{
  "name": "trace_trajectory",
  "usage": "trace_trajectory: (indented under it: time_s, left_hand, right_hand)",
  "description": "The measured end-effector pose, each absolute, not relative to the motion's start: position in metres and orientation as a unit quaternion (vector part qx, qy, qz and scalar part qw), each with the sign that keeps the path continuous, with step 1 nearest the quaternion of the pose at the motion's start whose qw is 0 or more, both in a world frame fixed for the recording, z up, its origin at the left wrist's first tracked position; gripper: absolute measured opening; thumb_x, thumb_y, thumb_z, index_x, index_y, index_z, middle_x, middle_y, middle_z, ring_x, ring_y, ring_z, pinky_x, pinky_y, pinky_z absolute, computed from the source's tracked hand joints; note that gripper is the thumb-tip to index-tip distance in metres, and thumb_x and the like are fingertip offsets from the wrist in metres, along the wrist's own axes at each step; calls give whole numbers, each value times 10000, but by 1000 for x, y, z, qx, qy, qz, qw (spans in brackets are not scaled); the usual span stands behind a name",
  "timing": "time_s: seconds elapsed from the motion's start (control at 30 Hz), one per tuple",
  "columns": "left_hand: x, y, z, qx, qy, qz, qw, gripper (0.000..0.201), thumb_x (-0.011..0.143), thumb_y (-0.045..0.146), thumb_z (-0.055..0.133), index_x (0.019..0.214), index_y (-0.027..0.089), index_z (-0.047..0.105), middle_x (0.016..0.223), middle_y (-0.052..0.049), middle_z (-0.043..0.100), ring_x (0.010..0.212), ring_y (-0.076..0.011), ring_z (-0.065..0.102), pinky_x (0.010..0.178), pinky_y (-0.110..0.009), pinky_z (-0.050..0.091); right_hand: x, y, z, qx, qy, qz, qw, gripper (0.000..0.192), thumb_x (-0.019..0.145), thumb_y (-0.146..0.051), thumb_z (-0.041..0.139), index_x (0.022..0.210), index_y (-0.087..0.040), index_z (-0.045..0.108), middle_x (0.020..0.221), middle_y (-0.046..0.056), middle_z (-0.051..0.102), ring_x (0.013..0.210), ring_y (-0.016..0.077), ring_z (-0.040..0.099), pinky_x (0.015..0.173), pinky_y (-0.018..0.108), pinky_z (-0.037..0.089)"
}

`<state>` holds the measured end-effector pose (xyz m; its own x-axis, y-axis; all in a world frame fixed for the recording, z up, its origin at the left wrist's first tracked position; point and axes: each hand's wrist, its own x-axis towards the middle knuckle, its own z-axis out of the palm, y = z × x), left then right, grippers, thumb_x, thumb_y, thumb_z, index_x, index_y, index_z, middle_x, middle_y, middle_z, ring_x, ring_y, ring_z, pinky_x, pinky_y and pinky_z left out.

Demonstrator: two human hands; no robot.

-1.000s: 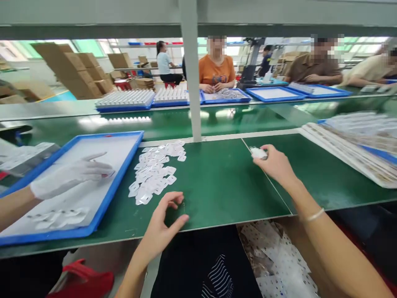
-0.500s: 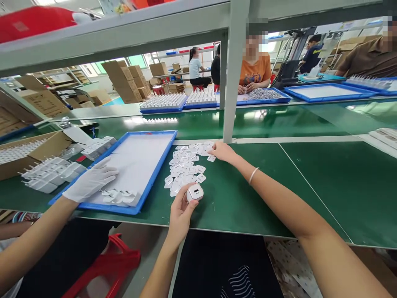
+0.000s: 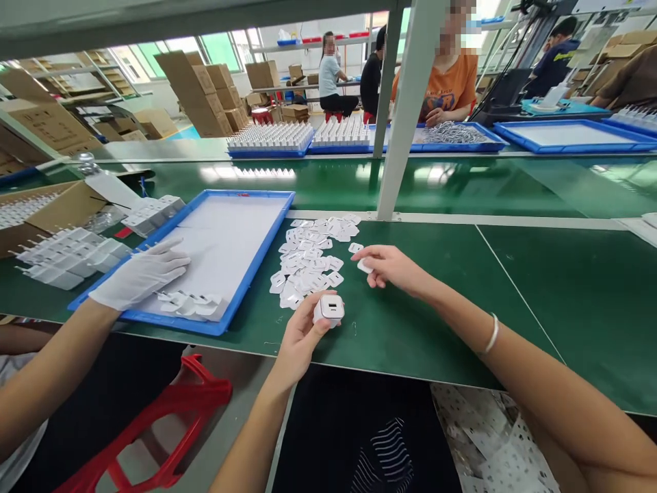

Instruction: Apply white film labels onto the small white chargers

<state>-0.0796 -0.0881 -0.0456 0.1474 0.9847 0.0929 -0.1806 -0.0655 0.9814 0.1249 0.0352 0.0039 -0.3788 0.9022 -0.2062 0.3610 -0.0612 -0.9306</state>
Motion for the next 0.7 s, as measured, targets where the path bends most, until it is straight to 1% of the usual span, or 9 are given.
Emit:
trace_trajectory:
  time_s: [0.07, 0.13, 0.2, 0.27, 0.33, 0.47, 0.6, 0.7]
  left_hand:
    - [-79, -90, -44, 518, 400, 514, 555, 326, 935, 393, 619, 1245, 291, 616, 1125, -30, 606, 972, -155, 558, 887, -249, 449]
    - [-79, -91, -42, 522, 406, 512, 548, 311, 941, 378, 616, 1244, 308, 609, 1137, -19, 599, 992, -149, 539, 891, -234, 433]
    - [-79, -92, -41, 525, 411, 510, 543, 305, 944, 368, 615, 1244, 317, 601, 1117, -9, 591, 979, -140, 527, 884, -226, 423]
    - [-79, -92, -41, 532, 419, 505, 535, 308, 945, 361, 615, 1250, 325, 592, 1106, -4, 586, 964, -133, 519, 879, -222, 417]
    - [-80, -92, -41, 540, 423, 502, 526, 316, 944, 352, 619, 1257, 328, 585, 1111, -3, 583, 963, -132, 515, 877, -221, 414]
    - [-80, -92, -43, 548, 419, 502, 521, 342, 931, 330, 638, 1268, 319, 576, 1136, -15, 581, 978, -146, 520, 861, -236, 420]
    - [-80, -92, -43, 565, 412, 506, 505, 368, 917, 293, 659, 1273, 324, 572, 1184, -20, 585, 1053, -167, 528, 889, -252, 421]
    - [-80, -91, -41, 585, 414, 497, 489, 366, 913, 286, 664, 1268, 320, 582, 1205, -24, 590, 1094, -177, 533, 912, -262, 422]
  right_hand:
    - [127, 17, 4, -472, -606, 580, 272, 313, 853, -314, 702, 1124, -178, 623, 713, 0, 613, 530, 114, 576, 463, 236, 428]
    - [128, 6, 5, -439, -572, 629, 291, 328, 776, -346, 798, 1018, -176, 658, 707, -6, 634, 563, 102, 572, 518, 232, 453]
    - [128, -1, 7, -412, -542, 673, 290, 283, 758, -373, 820, 900, -155, 708, 698, 15, 665, 612, 103, 584, 604, 243, 492]
    - [128, -4, 10, -396, -513, 708, 280, 284, 779, -396, 805, 903, -148, 745, 723, 41, 701, 658, 118, 614, 673, 266, 518]
    - [128, -6, 12, -396, -503, 718, 273, 293, 776, -397, 809, 919, -146, 761, 738, 56, 722, 681, 135, 637, 696, 282, 527]
    - [129, -7, 12, -408, -514, 692, 301, 246, 725, -323, 859, 887, -167, 760, 717, 27, 713, 630, 112, 614, 646, 250, 502]
    - [127, -13, 12, -371, -469, 749, 285, 173, 716, -228, 859, 815, -181, 725, 677, -6, 679, 588, 87, 591, 599, 215, 467]
    - [123, -19, 10, -361, -429, 781, 273, 161, 712, -214, 854, 750, -170, 704, 651, -13, 647, 578, 79, 575, 595, 208, 453]
